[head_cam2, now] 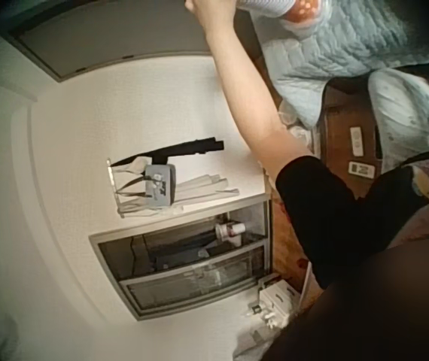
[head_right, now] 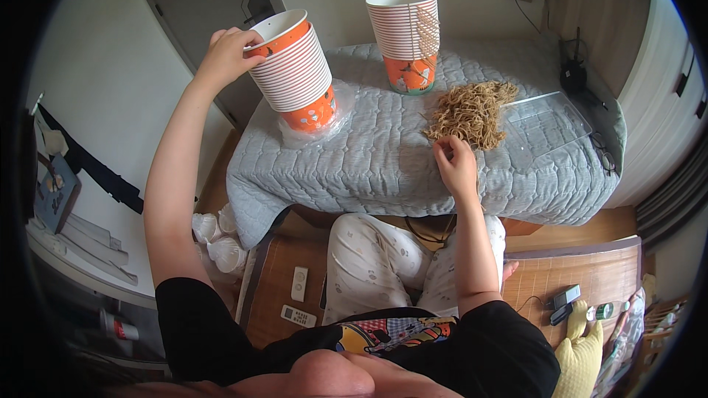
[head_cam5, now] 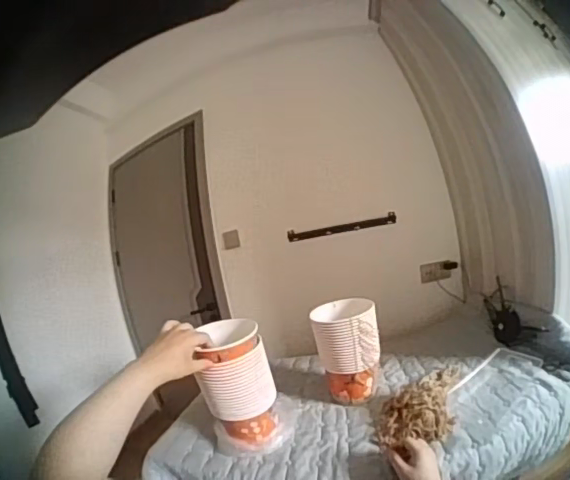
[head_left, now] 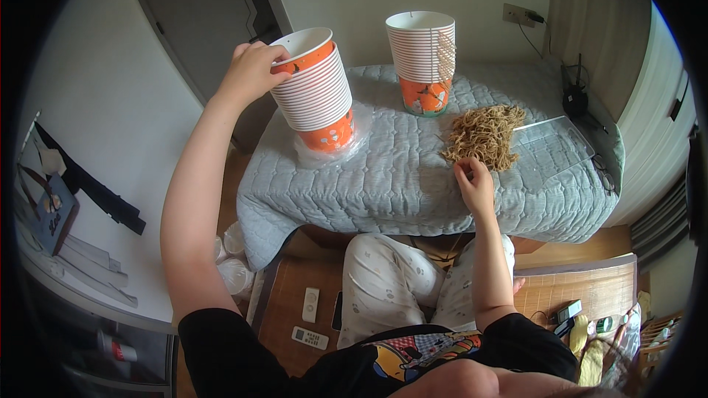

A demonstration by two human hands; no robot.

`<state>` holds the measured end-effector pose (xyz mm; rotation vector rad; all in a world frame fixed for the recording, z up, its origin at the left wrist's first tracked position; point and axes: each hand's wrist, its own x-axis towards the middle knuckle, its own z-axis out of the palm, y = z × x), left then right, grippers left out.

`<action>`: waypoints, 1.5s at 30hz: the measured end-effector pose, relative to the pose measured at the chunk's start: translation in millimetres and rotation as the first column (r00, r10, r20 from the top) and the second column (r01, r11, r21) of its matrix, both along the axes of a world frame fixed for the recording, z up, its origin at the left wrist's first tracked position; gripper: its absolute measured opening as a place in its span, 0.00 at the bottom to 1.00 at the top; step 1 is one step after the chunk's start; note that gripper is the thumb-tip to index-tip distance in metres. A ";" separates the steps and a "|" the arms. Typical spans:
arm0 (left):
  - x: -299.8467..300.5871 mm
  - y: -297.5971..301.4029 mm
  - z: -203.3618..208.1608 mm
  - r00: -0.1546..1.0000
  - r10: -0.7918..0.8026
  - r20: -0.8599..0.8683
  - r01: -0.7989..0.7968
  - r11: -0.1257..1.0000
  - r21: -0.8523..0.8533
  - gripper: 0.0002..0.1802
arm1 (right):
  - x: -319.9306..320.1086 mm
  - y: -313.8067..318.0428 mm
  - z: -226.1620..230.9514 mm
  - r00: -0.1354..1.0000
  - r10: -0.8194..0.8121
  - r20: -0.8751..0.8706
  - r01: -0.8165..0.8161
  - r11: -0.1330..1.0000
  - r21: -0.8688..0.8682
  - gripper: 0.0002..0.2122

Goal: Tying thin string handles onto festive popcorn buckets.

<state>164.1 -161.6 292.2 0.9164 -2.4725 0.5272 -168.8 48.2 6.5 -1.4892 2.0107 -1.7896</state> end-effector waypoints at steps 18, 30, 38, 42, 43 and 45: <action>13.8 54.6 29.4 0.972 -0.160 -0.171 0.039 0.830 -0.557 0.06 | 1.3 1.1 -1.9 1.000 -0.005 0.011 0.006 0.999 -0.044 0.05; -0.7 183.5 -64.1 0.827 -0.427 -0.365 0.383 0.904 -0.189 0.12 | 36.1 38.2 -6.1 0.804 0.377 0.460 -0.117 0.859 -0.499 0.14; -22.7 198.9 -156.9 0.724 -0.464 -0.511 0.550 0.835 0.022 0.12 | 34.6 77.7 -38.6 -0.077 0.709 0.701 -0.584 0.538 -0.608 0.46; -39.0 220.5 -170.1 0.777 -0.437 -0.454 0.499 0.866 0.021 0.10 | 35.8 69.3 -49.9 -0.400 0.753 0.522 -0.541 0.266 -0.798 0.55; -44.9 225.4 -170.6 0.786 -0.436 -0.438 0.494 0.869 0.021 0.11 | 35.2 67.6 -54.8 -0.506 0.753 0.420 -0.490 0.150 -0.859 0.54; -51.5 233.5 -170.4 0.794 -0.442 -0.417 0.494 0.869 0.018 0.11 | 39.5 70.0 -50.1 -0.467 0.681 0.564 -0.490 0.332 -0.806 0.56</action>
